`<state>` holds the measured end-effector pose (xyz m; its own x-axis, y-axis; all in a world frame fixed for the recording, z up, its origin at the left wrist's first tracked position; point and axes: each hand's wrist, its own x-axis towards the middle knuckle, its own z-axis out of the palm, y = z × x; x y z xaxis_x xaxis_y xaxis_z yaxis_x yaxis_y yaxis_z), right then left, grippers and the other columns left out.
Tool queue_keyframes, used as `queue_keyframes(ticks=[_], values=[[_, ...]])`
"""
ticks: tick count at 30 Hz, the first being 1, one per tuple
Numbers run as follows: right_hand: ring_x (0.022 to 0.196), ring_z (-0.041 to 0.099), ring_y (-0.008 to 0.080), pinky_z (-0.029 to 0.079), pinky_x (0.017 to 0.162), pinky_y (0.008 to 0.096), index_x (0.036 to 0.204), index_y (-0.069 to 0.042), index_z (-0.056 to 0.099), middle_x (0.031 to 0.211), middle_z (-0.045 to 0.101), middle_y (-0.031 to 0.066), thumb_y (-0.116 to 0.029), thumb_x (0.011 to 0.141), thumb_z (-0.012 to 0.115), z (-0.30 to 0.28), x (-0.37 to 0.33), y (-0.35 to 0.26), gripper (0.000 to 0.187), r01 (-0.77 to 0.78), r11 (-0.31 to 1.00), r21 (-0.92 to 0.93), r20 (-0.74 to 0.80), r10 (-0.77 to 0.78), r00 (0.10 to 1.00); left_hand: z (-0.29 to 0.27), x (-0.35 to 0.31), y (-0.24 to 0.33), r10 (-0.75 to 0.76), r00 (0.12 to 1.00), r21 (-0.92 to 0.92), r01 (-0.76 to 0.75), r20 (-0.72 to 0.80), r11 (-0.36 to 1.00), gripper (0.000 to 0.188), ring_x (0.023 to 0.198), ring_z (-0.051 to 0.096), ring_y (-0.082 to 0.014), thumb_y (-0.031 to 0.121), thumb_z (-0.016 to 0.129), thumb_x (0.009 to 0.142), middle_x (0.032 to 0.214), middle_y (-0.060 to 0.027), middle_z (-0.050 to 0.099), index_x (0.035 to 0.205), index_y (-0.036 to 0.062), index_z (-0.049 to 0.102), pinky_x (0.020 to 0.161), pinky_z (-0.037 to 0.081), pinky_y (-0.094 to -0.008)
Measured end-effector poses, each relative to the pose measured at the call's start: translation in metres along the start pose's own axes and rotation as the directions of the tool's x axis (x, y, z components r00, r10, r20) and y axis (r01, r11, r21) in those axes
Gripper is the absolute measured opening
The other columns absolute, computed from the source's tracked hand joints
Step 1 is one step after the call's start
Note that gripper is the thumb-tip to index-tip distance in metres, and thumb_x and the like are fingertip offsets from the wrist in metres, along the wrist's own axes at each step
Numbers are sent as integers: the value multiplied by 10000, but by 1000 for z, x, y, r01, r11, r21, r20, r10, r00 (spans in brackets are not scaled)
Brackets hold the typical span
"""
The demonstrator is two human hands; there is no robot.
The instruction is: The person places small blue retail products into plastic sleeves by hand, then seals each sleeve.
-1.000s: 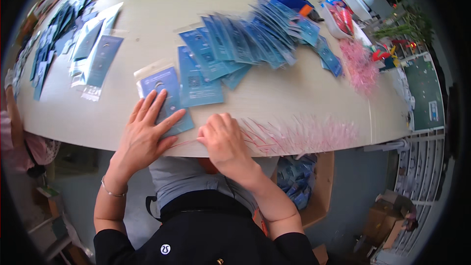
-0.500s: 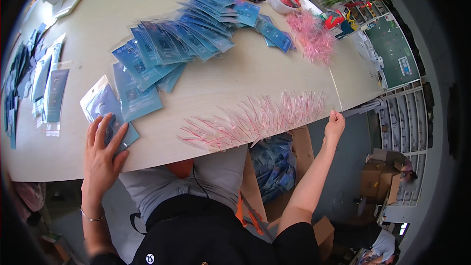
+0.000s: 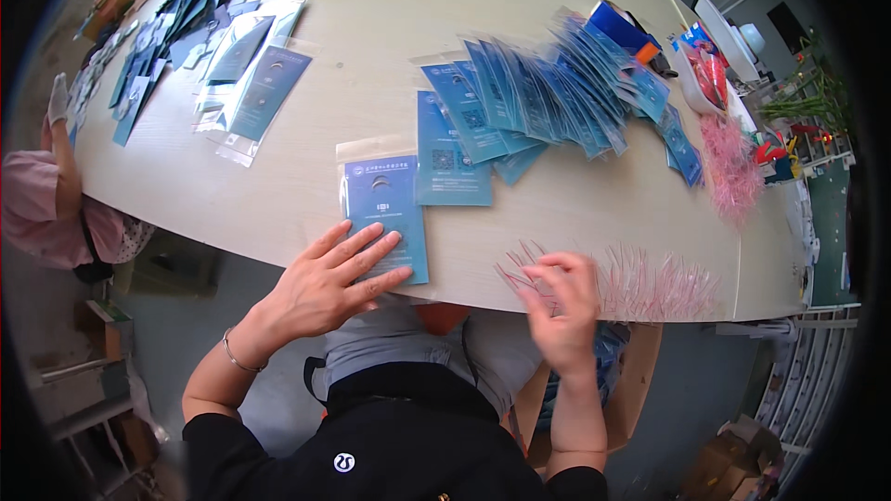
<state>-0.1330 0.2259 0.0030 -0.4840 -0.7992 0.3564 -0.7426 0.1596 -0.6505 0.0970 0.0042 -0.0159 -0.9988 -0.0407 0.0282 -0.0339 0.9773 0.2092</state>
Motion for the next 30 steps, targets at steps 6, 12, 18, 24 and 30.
queue_keyframes(ticks=[6, 12, 18, 24, 30], values=[[987, 565, 284, 456, 847, 386, 966, -120, 728, 1041, 616, 60, -20, 666, 811, 60, 18, -23, 328, 230, 970, 81, 132, -240, 962, -9, 1, -7, 55, 998, -118, -59, -29, 991, 619, 1441, 372, -254, 305, 673, 887, 1563, -65, 392, 1470, 259, 470, 1181, 288, -482], [968, 563, 270, 429, 825, 389, 881, -149, 746, 1000, 631, 31, -73, 655, 827, 69, 16, -25, 252, 289, 957, -2, 146, -285, 947, -6, 1, -8, 54, 998, -97, -58, -42, 994, 589, 1432, 384, -251, 327, 664, 893, 1559, -67, 397, 1453, 253, 494, 1170, 304, -480], [1006, 561, 262, 411, 831, 401, 857, -138, 734, 1003, 618, 16, -111, 674, 812, 69, 11, -19, 201, 299, 954, -7, 114, -296, 948, -3, 1, -10, 66, 996, -117, -73, -61, 991, 570, 1430, 387, -269, 307, 684, 878, 1549, -72, 410, 1423, 238, 530, 1153, 335, -474], [990, 523, 266, 403, 870, 386, 793, -97, 713, 959, 596, 27, -97, 679, 827, 70, 13, -28, 161, 131, 990, -41, 125, -125, 984, 31, -15, -15, -5, 887, -186, -91, -461, 978, 224, 1234, 566, -272, 174, 791, 758, 1249, -90, 627, 952, 118, 694, 1062, 440, -465], [1061, 476, 285, 347, 933, 438, 823, -95, 692, 1010, 559, 41, -136, 763, 789, 72, 7, -38, 122, -60, 994, -89, 127, 71, 989, 16, -7, -4, -174, 875, -347, 7, -452, 938, 171, 1090, 601, -278, 129, 814, 733, 1115, -88, 641, 815, 90, 669, 914, 470, -424]])
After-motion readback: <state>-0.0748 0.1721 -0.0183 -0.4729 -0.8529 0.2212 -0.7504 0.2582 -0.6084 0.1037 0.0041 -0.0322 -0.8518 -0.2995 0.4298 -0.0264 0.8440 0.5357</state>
